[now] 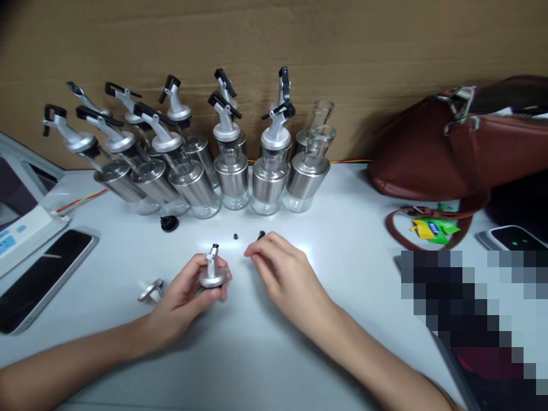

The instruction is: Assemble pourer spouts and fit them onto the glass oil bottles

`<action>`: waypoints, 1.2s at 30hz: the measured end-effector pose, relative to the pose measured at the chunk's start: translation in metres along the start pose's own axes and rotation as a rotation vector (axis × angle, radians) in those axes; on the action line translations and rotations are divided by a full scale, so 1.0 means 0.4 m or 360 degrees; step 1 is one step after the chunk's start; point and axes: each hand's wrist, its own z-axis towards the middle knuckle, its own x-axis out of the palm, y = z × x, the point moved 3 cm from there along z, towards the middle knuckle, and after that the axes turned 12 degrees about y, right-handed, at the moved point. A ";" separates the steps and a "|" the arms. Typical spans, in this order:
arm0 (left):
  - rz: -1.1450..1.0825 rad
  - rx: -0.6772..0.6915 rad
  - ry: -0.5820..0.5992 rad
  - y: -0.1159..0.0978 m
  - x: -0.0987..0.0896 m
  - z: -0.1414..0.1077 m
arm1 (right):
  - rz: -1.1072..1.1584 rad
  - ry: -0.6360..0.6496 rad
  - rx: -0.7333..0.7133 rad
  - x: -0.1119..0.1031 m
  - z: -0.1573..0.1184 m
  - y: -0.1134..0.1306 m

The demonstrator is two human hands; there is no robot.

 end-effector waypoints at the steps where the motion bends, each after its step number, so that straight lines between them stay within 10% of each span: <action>1: -0.0019 0.0020 -0.0024 0.001 -0.002 -0.001 | -0.0026 0.0061 0.0058 0.001 0.002 -0.011; 12: -0.0171 0.0021 -0.0061 0.006 -0.006 -0.005 | -0.0844 0.0053 0.0046 -0.018 0.012 -0.074; 36: -0.0234 0.0048 -0.0054 0.004 -0.006 -0.002 | -0.0712 0.0465 -0.0250 0.013 0.022 -0.003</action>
